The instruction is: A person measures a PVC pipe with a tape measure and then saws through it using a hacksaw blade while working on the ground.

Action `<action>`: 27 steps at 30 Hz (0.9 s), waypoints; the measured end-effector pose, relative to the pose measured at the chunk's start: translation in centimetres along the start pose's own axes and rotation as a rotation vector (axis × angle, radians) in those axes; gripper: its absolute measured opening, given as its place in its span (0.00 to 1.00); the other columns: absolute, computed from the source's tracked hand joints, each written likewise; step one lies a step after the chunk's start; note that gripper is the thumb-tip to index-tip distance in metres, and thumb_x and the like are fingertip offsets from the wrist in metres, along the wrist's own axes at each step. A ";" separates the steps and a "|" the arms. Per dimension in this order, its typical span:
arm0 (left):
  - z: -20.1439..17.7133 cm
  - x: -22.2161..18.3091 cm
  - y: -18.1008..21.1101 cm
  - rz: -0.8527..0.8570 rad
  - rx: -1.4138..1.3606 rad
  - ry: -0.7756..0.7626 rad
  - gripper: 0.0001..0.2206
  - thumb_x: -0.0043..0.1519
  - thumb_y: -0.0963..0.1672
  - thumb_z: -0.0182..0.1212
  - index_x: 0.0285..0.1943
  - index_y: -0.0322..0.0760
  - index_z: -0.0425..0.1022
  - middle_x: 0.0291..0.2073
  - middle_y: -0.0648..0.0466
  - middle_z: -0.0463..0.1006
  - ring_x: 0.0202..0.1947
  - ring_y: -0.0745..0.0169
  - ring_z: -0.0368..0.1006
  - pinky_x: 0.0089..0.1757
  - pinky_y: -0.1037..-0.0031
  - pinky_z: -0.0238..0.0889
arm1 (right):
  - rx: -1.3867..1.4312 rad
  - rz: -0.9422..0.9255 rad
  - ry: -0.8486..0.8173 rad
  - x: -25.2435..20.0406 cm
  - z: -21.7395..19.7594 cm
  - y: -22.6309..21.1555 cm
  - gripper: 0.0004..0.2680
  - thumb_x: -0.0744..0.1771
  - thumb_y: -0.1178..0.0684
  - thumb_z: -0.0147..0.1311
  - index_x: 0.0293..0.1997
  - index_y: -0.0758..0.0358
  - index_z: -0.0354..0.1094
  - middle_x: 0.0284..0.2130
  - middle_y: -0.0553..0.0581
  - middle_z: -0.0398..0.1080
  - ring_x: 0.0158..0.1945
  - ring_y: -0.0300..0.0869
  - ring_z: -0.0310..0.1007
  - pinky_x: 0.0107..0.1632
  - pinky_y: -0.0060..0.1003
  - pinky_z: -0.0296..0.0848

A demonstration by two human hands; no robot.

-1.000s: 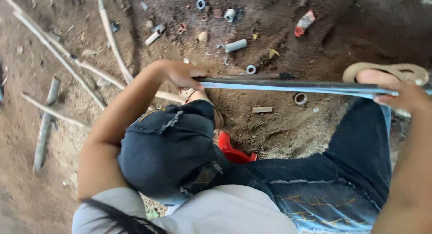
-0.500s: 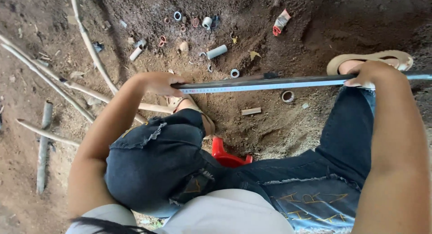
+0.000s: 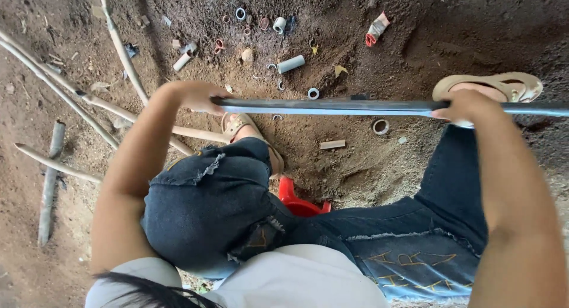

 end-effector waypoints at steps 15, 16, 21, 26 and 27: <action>1.9 8.8 8.6 0.211 0.194 0.430 0.26 0.67 0.63 0.58 0.64 0.51 0.75 0.46 0.51 0.84 0.46 0.48 0.84 0.47 0.54 0.76 | -0.004 -0.324 0.241 -6.0 -0.8 -20.0 0.16 0.68 0.41 0.64 0.58 0.56 0.81 0.47 0.68 0.82 0.56 0.65 0.80 0.60 0.65 0.75; 2.1 8.8 8.4 0.214 0.199 0.439 0.26 0.67 0.63 0.58 0.64 0.51 0.75 0.46 0.51 0.84 0.46 0.48 0.84 0.47 0.54 0.76 | -0.003 -0.321 0.252 -3.8 0.0 -21.4 0.16 0.68 0.41 0.64 0.58 0.56 0.81 0.47 0.68 0.82 0.56 0.65 0.80 0.60 0.65 0.75; 3.2 6.2 7.5 0.311 0.056 0.399 0.27 0.70 0.57 0.57 0.65 0.34 0.71 0.50 0.37 0.82 0.51 0.34 0.81 0.48 0.51 0.74 | -0.034 -0.352 0.308 -1.3 0.5 -26.7 0.12 0.66 0.40 0.65 0.47 0.54 0.84 0.36 0.63 0.81 0.45 0.62 0.83 0.50 0.70 0.78; 2.6 1.0 7.4 0.343 -0.136 0.311 0.28 0.68 0.53 0.58 0.68 0.25 0.70 0.58 0.26 0.78 0.61 0.21 0.73 0.56 0.42 0.67 | 0.099 -0.438 0.431 -13.3 -4.4 -22.9 0.11 0.67 0.52 0.64 0.55 0.53 0.79 0.44 0.65 0.73 0.49 0.60 0.78 0.50 0.60 0.77; 2.3 0.3 7.1 0.349 -0.222 0.292 0.28 0.67 0.52 0.60 0.69 0.25 0.70 0.60 0.26 0.77 0.63 0.21 0.71 0.59 0.42 0.65 | 0.121 -0.441 0.487 -16.6 -6.3 -21.1 0.17 0.67 0.55 0.64 0.65 0.56 0.76 0.52 0.71 0.70 0.56 0.65 0.75 0.52 0.65 0.76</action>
Point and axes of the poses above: each hand's wrist, its own x-axis towards the middle knuckle, its own z-axis out of the palm, y = z × x, the point moved 7 cm from there along x, towards the middle knuckle
